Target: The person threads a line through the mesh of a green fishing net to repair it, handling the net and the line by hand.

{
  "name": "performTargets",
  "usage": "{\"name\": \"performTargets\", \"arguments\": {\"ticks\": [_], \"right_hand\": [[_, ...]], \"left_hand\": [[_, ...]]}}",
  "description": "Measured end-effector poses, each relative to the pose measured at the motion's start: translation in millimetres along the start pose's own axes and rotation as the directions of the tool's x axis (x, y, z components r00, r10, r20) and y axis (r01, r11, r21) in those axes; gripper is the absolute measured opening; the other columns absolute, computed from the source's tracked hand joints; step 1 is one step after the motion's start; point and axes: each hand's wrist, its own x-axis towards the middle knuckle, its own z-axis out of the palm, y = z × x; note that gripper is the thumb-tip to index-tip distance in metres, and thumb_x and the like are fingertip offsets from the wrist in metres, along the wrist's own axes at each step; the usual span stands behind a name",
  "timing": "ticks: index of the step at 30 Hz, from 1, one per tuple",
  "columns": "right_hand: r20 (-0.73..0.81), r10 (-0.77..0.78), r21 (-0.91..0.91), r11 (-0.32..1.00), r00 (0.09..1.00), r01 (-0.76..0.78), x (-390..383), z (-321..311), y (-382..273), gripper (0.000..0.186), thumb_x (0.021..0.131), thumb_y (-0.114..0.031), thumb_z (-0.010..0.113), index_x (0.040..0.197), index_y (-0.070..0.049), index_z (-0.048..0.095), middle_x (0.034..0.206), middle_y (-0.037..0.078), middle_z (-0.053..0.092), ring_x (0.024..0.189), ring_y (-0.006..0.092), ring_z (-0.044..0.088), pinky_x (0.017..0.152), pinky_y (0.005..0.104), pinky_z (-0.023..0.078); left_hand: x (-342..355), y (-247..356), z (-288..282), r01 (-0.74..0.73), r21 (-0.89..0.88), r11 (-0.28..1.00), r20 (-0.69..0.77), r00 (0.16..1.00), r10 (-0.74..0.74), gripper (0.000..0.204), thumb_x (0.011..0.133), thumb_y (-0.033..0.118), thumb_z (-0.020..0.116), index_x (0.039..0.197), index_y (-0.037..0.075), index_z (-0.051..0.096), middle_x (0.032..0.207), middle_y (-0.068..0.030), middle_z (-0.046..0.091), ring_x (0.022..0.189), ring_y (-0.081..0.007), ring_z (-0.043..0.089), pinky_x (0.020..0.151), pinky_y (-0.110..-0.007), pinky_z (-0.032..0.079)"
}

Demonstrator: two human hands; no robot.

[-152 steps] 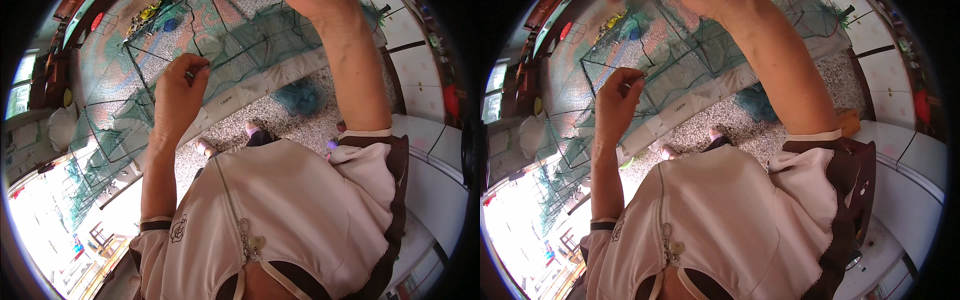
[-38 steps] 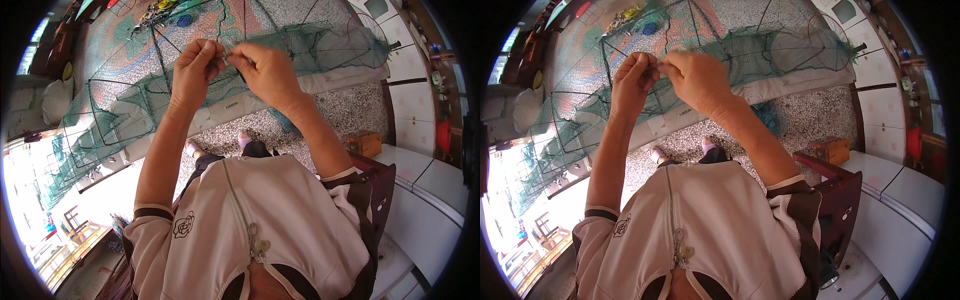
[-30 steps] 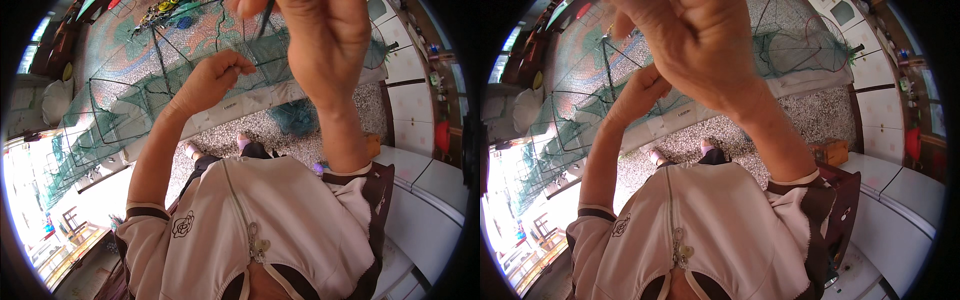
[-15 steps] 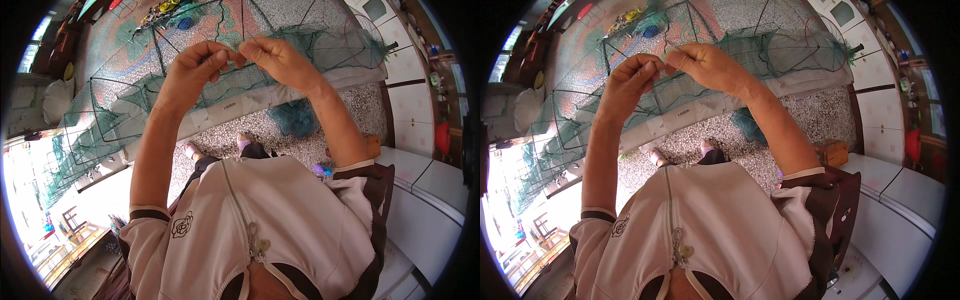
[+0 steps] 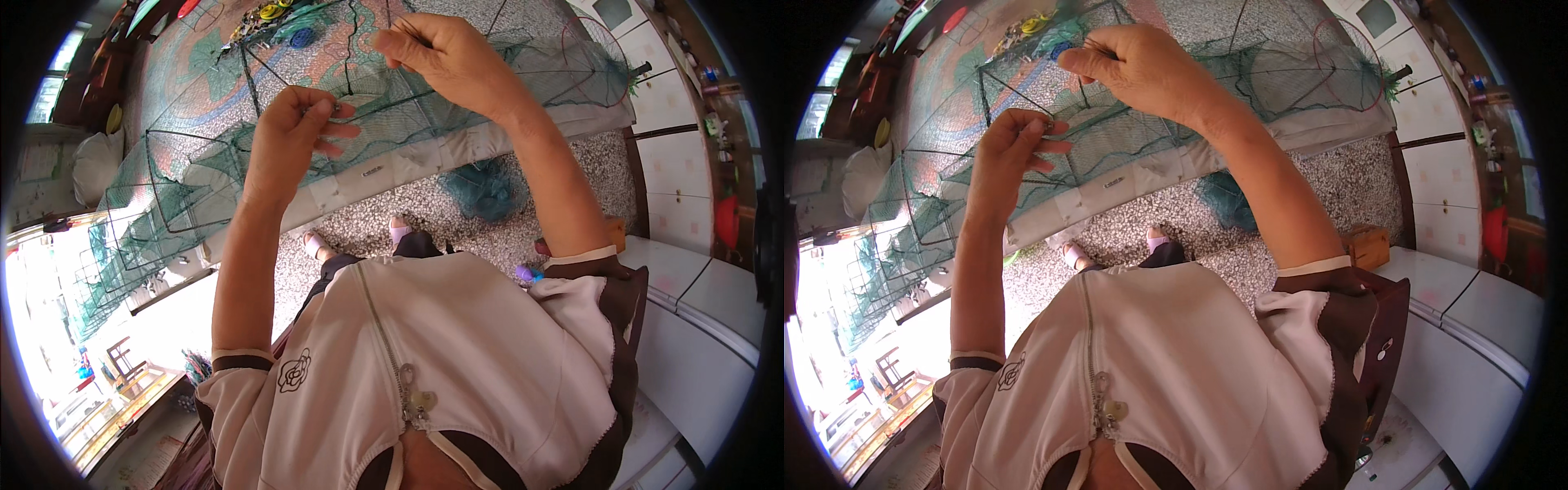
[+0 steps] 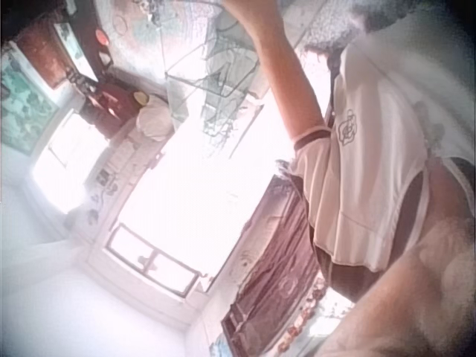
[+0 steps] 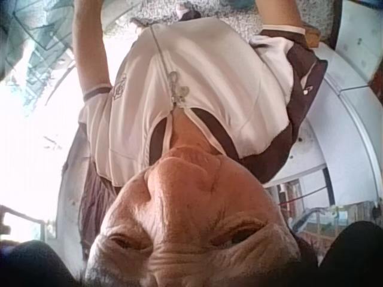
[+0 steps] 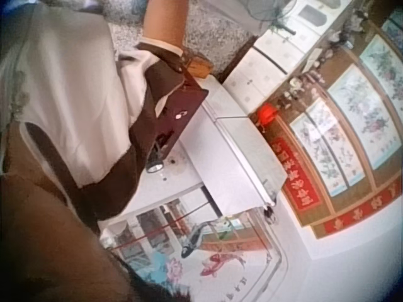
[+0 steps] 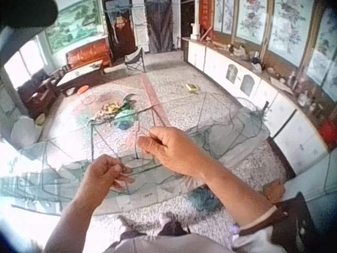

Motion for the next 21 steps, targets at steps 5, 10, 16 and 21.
{"name": "performTargets", "arguments": {"ticks": [5, 10, 16, 21], "right_hand": [[-0.063, 0.009, 0.040, 0.999, 0.998, -0.006, 3.8, 7.8, -1.7, 0.044, 0.089, -0.045, 0.058, 0.075, -0.004, 0.065, 0.066, 0.005, 0.064, 0.060, 0.0128, 0.061, 0.057, 0.0275, 0.048], [-0.057, 0.004, 0.026, 1.000, 0.998, -0.003, 6.7, 9.7, -2.5, 0.045, 0.089, -0.046, 0.059, 0.074, -0.004, 0.065, 0.064, 0.005, 0.064, 0.059, 0.0124, 0.060, 0.056, 0.0276, 0.048], [-0.040, 0.021, -0.003, 1.000, 0.999, -0.021, 6.9, 10.0, -2.3, 0.045, 0.088, -0.047, 0.060, 0.072, -0.005, 0.064, 0.062, 0.005, 0.063, 0.055, 0.0127, 0.059, 0.054, 0.0278, 0.047], [-0.047, 0.002, 0.001, 1.000, 0.999, -0.002, 4.9, 9.4, 0.9, 0.045, 0.088, -0.047, 0.060, 0.072, -0.005, 0.064, 0.062, 0.005, 0.063, 0.055, 0.0131, 0.059, 0.054, 0.0280, 0.047]], "left_hand": [[5.7, -9.2, 5.8, -0.150, 0.130, 0.980, -0.157, 0.973, 0.169, 0.015, 0.090, 0.015, 0.063, 0.096, 0.001, 0.066, 0.085, -0.0017, 0.067, 0.071, -0.0054, 0.056, 0.058, -0.019, 0.044], [13.1, -18.3, 20.8, -0.217, 0.210, 0.953, -0.180, 0.950, 0.256, 0.014, 0.086, 0.013, 0.067, 0.097, 0.004, 0.071, 0.080, -0.0019, 0.067, 0.067, -0.0044, 0.054, 0.059, -0.021, 0.044], [8.8, -22.7, 24.7, -0.228, 0.354, 0.907, -0.106, 0.954, 0.281, 0.016, 0.084, 0.010, 0.068, 0.099, 0.005, 0.070, 0.081, -0.0028, 0.068, 0.068, -0.0062, 0.055, 0.061, -0.023, 0.045], [2.3, -15.4, 27.5, -0.183, 0.476, 0.860, -0.103, 0.960, 0.261, 0.015, 0.085, 0.008, 0.066, 0.099, 0.005, 0.070, 0.083, -0.0008, 0.067, 0.066, -0.0045, 0.053, 0.061, -0.021, 0.044]]}}
